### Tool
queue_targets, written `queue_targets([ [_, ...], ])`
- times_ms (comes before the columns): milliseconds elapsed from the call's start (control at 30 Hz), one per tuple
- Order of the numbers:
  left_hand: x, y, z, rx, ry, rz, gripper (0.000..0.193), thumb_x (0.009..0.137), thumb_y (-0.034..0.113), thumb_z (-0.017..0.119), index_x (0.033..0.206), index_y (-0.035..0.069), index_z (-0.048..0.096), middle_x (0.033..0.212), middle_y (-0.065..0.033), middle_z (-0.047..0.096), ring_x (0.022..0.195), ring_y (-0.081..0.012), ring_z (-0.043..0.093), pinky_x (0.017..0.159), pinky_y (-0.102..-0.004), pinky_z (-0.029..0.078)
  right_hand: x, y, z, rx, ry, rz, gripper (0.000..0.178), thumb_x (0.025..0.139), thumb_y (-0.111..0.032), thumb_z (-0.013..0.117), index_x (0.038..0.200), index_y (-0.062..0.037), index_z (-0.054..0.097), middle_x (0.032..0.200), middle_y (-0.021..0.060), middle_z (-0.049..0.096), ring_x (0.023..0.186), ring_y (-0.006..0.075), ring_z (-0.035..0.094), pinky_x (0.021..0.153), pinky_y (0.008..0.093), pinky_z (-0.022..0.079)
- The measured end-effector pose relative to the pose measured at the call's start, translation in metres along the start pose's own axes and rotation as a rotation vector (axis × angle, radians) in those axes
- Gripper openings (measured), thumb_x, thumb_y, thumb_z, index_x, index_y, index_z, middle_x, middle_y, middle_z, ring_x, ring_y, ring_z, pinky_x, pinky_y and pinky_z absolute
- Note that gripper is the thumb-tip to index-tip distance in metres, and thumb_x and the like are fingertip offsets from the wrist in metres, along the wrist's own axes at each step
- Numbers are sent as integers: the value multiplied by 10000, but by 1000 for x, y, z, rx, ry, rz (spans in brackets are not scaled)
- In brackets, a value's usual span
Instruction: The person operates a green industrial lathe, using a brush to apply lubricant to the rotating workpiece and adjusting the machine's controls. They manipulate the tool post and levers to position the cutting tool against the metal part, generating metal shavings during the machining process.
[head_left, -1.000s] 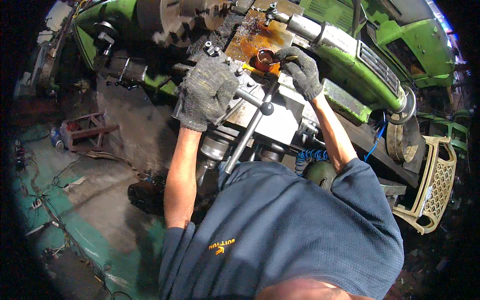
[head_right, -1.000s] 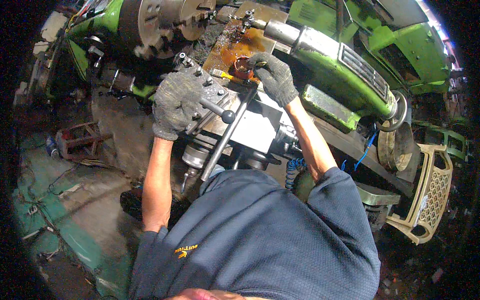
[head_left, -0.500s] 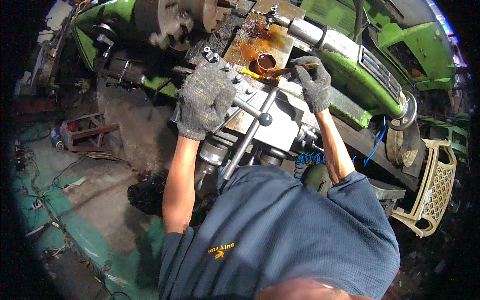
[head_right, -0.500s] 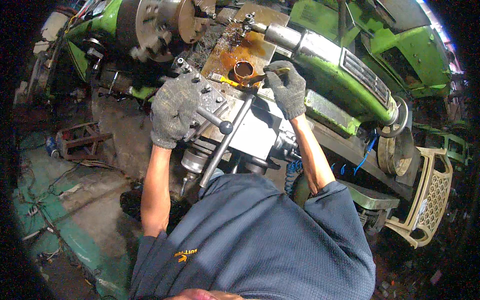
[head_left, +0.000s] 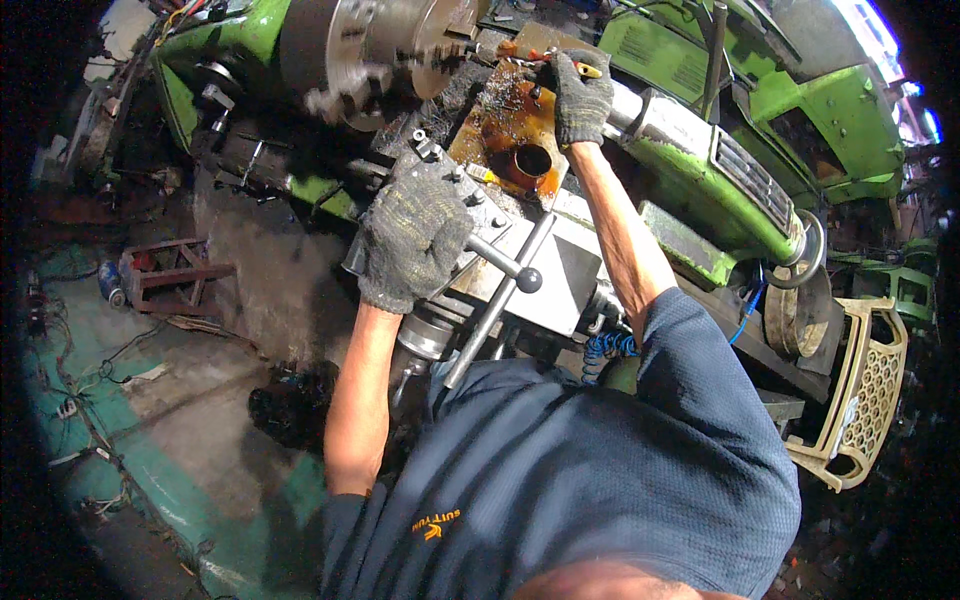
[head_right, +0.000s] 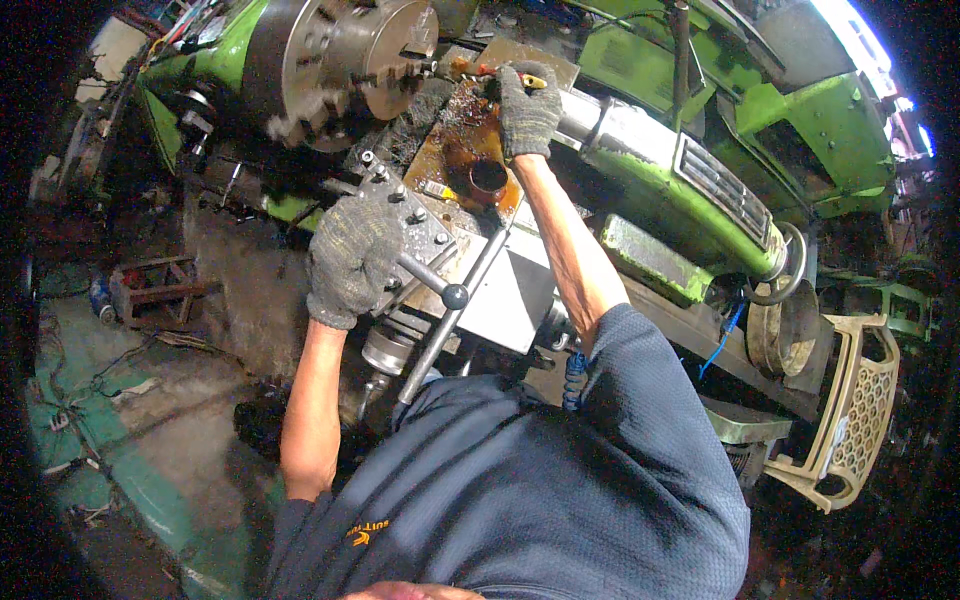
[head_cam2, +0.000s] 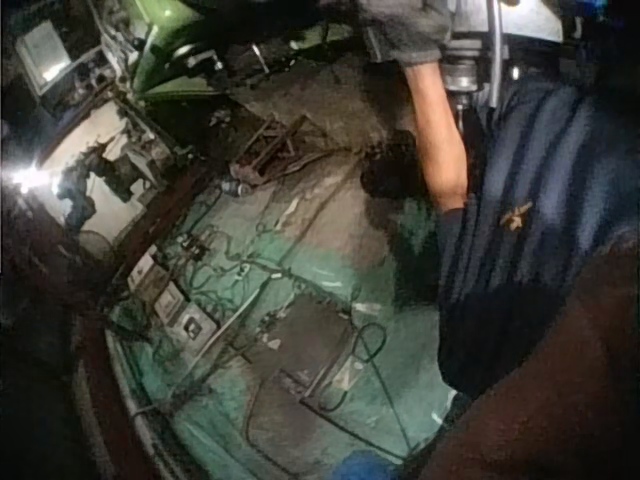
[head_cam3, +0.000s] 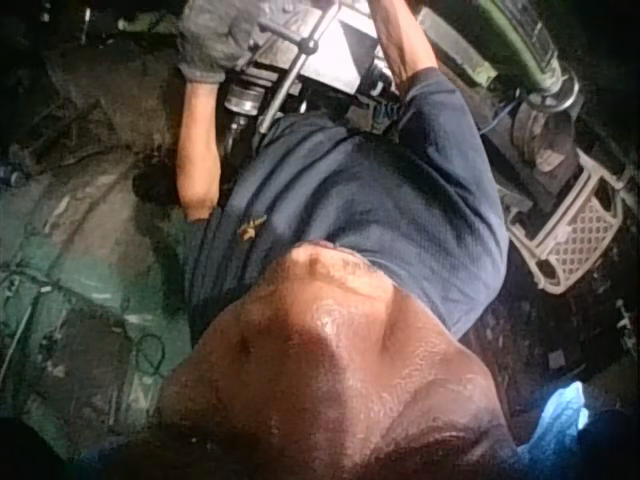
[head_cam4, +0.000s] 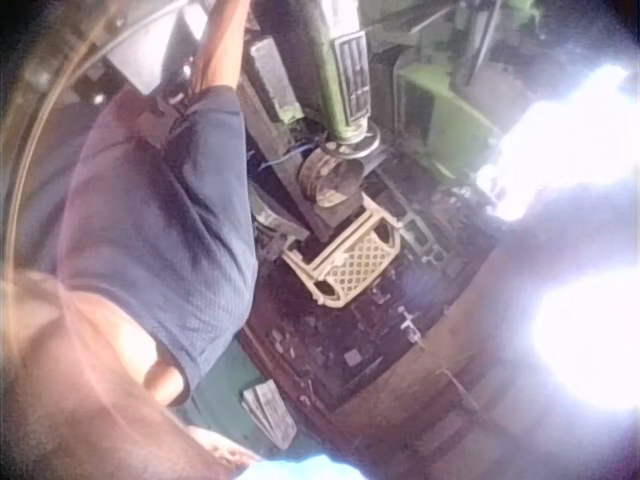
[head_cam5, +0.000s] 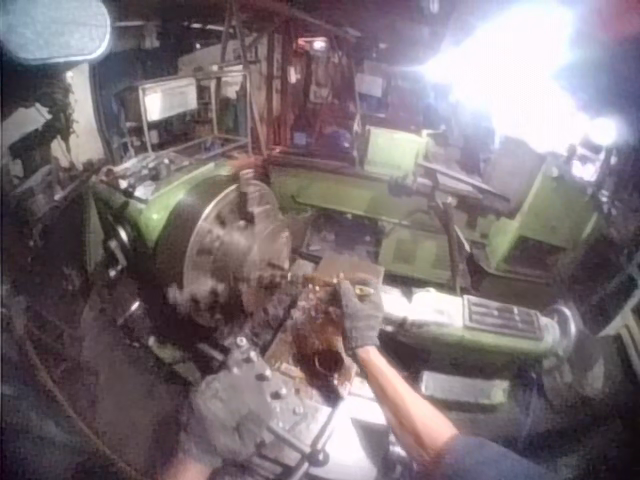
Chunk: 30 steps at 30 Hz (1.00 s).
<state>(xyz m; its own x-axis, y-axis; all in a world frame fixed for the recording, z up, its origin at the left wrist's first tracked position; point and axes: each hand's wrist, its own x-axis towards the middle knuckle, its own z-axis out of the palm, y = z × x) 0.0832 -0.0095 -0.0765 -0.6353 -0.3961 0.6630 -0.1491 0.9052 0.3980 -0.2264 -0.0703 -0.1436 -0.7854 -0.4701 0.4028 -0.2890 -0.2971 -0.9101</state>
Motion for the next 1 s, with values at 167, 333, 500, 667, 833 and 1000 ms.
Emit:
queue_targets([
  [167, -3, -1, 2, -7, 7, -39, 146, 807, 163, 682, 917, 79, 728, 1003, -136, 717, 984, -363, 670, 913, -483, 498, -13, -15, -2, -257, 46, -117, 160, 840, -200, 734, 916, -66, 689, 877, 112, 723, 807, 208, 702, 760, 344, 547],
  [333, -3, -1, 2, -7, 25, -44, 133, 786, 135, 678, 898, 77, 722, 969, -143, 710, 957, -373, 666, 879, -487, 504, -31, -36, -24, -345, -40, -211, 149, 845, -156, 742, 939, -50, 696, 889, 115, 720, 823, 217, 707, 770, 346, 548],
  [500, -3, -3, 3, -28, 16, -34, 118, 796, 147, 687, 882, 69, 707, 933, -143, 698, 929, -380, 662, 845, -490, 506, -33, -36, -21, -231, -123, -203, 142, 837, -117, 742, 957, -48, 711, 905, 110, 728, 846, 216, 714, 784, 340, 554],
  [667, 5, -1, 3, -8, 46, 14, 126, 821, 179, 701, 859, 60, 690, 894, -142, 689, 914, -382, 660, 837, -503, 505, -20, -23, 4, -260, -270, -149, 172, 876, -107, 724, 1038, -57, 698, 969, 73, 733, 893, 170, 705, 815, 310, 558],
  [833, -5, -4, 4, 23, -2, -36, 149, 817, 147, 680, 931, 59, 716, 995, -150, 706, 959, -377, 662, 873, -491, 502, -12, -14, 20, -276, -316, -93, 174, 868, -98, 728, 1034, -59, 698, 983, 74, 739, 934, 180, 713, 821, 302, 556],
  [1000, -2, -4, 4, 8, 14, 8, 132, 828, 143, 674, 921, 58, 715, 974, -147, 705, 941, -374, 666, 874, -495, 505, -4, -3, 20, -191, -300, -59, 174, 867, -107, 729, 1031, -61, 699, 975, 72, 740, 925, 169, 709, 824, 301, 552],
])
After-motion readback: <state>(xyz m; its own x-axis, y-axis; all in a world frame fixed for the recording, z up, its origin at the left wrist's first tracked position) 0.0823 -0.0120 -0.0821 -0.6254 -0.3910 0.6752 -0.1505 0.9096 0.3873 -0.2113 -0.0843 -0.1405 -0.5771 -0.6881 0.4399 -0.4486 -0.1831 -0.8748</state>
